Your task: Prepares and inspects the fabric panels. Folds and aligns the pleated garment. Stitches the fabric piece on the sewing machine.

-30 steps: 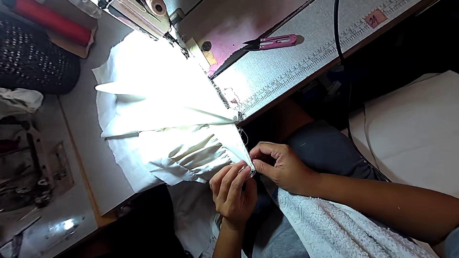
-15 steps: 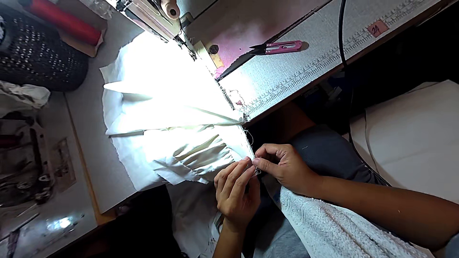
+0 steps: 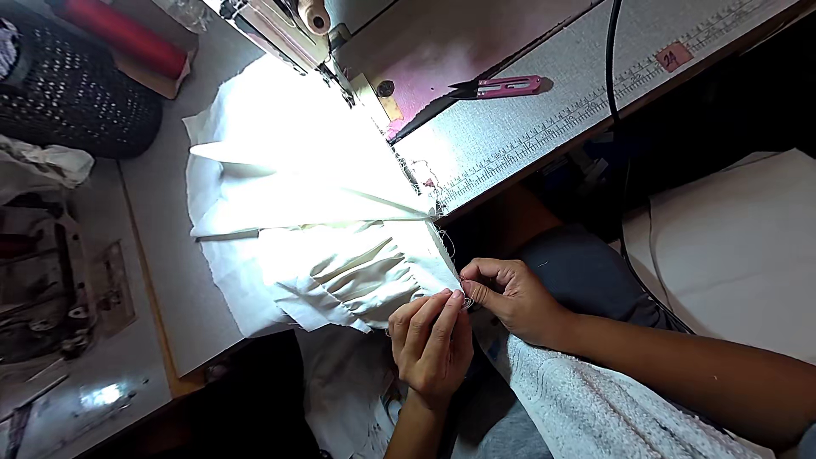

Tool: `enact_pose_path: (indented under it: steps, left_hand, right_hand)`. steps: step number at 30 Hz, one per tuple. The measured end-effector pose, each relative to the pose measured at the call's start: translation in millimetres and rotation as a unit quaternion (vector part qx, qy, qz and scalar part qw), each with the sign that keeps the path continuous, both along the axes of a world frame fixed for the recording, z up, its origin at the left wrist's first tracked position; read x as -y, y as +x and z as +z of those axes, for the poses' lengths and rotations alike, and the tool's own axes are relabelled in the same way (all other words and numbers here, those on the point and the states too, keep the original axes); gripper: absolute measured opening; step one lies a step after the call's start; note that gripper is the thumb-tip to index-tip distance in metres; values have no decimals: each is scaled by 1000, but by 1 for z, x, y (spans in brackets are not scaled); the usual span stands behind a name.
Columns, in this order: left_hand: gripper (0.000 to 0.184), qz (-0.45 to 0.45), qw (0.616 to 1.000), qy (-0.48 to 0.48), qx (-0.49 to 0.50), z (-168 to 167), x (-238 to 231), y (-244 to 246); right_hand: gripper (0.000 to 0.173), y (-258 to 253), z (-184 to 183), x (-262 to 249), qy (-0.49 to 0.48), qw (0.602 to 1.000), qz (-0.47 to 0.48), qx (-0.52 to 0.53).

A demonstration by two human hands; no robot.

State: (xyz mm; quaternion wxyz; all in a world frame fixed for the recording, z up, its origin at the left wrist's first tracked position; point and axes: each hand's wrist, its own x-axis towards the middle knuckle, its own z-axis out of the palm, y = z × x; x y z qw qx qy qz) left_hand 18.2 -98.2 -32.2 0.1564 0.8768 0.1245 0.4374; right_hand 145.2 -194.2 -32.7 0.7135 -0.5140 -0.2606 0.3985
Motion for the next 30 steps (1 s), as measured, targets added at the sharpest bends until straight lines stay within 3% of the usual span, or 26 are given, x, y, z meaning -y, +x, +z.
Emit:
enact_pose_path:
  steps: [10,16,22,26,30]
  left_hand:
    - [11,24,998,49,-25,-11,-3,4]
    - [7,12,998,53,-13,-13,-7,2]
    - [9,-43,998,48,-28,-17,-12,2]
    - [12,-85,996,-2,-14,-18,-17,2]
    - [17,-79,995,-63,-16,7,-32,8]
  right_hand:
    - [16,4,-5,0,11,999,19,-29]
    - [13,8,-5,-2,26,999,30,-25]
    - [21,10,-3,-8,-26,997,39,-53]
    - [24,11,-5,-11,-28,996,49,-66]
    - [25,9,-4,-10,-21,998,43,-34]
